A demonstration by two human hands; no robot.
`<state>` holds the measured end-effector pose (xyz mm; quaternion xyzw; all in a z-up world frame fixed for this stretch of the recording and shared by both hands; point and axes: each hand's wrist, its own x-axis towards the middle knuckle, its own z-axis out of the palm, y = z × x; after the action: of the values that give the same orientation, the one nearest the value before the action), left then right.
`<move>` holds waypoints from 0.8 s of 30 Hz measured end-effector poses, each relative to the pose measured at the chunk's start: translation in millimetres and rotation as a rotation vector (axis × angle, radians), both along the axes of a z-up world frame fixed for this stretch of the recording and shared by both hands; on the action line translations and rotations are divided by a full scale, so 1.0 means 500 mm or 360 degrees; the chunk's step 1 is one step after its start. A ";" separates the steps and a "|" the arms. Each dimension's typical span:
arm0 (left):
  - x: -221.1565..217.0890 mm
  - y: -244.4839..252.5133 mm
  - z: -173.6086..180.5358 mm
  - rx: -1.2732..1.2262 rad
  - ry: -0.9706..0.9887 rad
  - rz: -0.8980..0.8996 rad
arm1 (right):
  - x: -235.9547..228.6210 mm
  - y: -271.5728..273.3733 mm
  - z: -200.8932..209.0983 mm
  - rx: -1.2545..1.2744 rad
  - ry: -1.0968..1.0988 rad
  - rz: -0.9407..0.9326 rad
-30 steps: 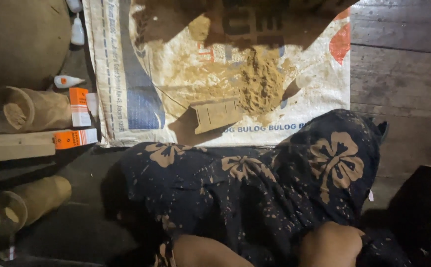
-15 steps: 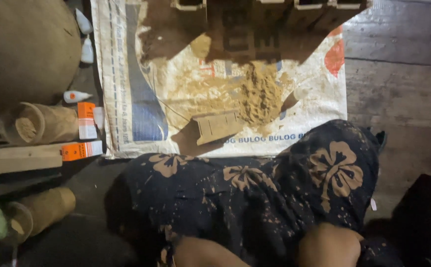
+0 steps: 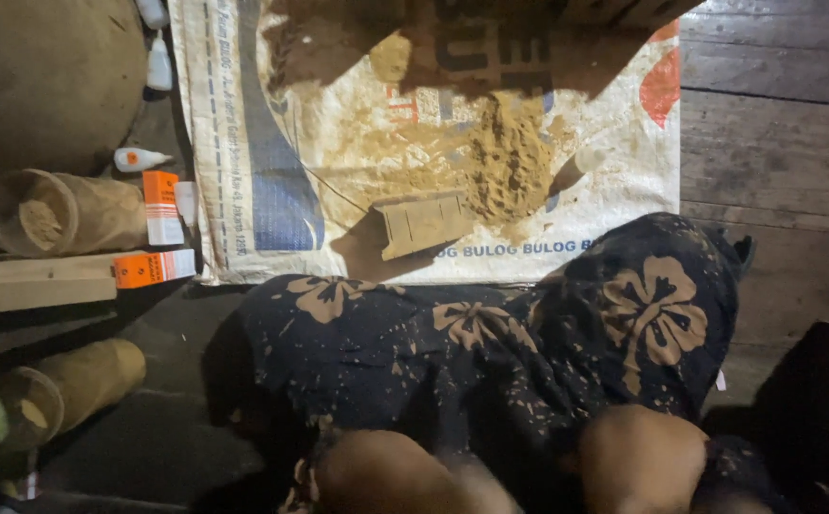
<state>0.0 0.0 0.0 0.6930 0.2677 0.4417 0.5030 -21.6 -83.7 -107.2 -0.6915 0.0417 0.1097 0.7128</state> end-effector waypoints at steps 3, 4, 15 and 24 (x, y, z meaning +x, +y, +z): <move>0.050 0.104 -0.160 -0.0138 -0.0084 -0.0025 | 0.111 0.007 -0.078 -0.0109 -0.0006 0.0036; 0.058 0.137 -0.227 -0.0191 -0.0103 -0.0039 | 0.139 0.005 -0.108 -0.0151 0.0001 0.0042; 0.070 0.319 -0.766 -0.0772 0.1544 -0.0707 | 0.289 -0.029 -0.420 -0.0422 0.0229 0.0214; 0.123 0.262 -0.792 -0.0652 0.0887 -0.0763 | 0.303 -0.007 -0.459 0.0036 0.0447 0.0212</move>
<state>61.4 131.0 -396.1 0.7142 0.3070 0.0455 0.6274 130.1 -87.4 -336.9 -0.6624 0.0938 0.2529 0.6989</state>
